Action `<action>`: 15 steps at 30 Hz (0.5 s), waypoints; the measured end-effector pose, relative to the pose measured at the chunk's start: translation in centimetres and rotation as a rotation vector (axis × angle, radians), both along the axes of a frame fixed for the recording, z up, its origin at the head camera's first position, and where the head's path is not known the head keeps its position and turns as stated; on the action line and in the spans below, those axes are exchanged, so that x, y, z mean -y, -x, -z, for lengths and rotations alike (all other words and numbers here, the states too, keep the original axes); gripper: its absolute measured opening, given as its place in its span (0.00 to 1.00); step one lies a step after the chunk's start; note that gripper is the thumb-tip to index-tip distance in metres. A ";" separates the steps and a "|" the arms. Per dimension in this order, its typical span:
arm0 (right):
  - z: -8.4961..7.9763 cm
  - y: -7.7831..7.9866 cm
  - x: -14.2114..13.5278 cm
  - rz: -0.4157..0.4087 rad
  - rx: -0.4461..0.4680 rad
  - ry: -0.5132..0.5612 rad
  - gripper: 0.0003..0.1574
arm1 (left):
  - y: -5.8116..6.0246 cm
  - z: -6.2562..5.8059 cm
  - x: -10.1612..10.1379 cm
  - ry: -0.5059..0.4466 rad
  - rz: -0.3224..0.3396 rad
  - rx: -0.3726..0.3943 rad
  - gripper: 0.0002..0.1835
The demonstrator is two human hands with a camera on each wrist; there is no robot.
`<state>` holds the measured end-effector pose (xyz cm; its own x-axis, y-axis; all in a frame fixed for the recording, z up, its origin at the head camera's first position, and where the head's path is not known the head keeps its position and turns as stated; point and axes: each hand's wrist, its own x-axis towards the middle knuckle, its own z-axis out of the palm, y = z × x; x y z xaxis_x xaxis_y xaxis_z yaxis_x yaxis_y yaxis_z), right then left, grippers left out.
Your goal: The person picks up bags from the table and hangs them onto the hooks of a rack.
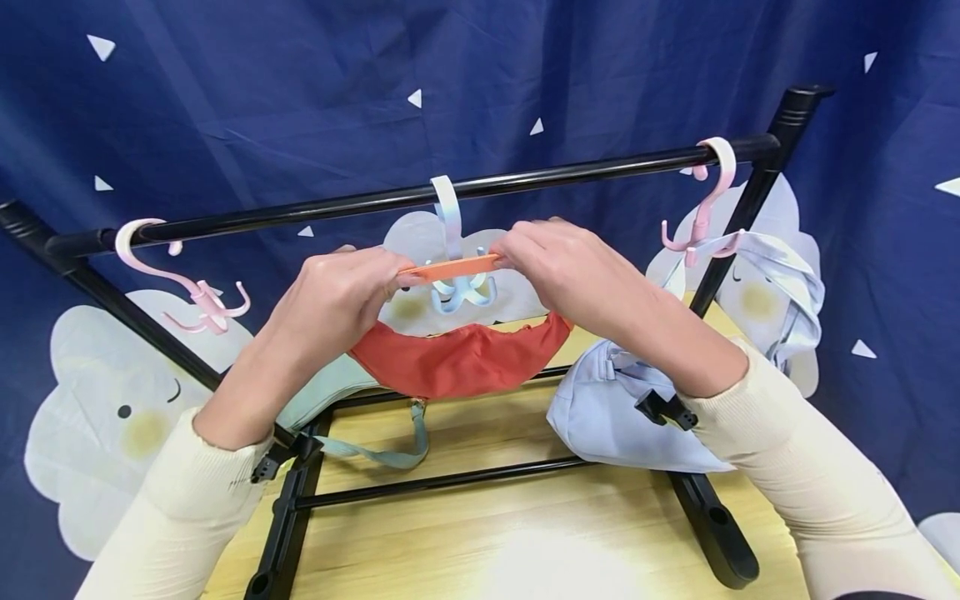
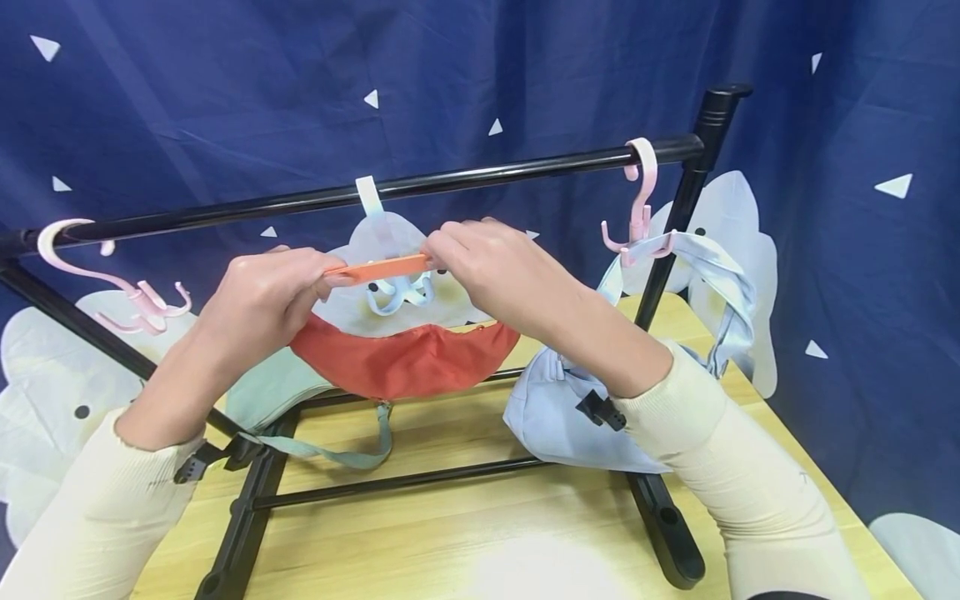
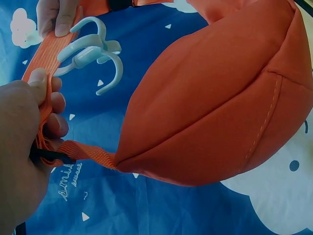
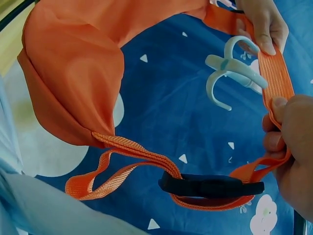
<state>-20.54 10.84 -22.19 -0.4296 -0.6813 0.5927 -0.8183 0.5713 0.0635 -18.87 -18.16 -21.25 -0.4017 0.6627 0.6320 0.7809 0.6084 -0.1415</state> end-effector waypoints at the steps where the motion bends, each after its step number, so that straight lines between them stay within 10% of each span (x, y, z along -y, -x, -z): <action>1: 0.0 0.0 0.0 -0.001 0.005 0.000 0.11 | 0.0 0.0 0.0 0.000 0.001 0.006 0.06; 15: 0.3 0.6 0.0 -0.014 0.079 -0.024 0.11 | 0.7 0.8 0.4 -0.009 0.036 0.076 0.08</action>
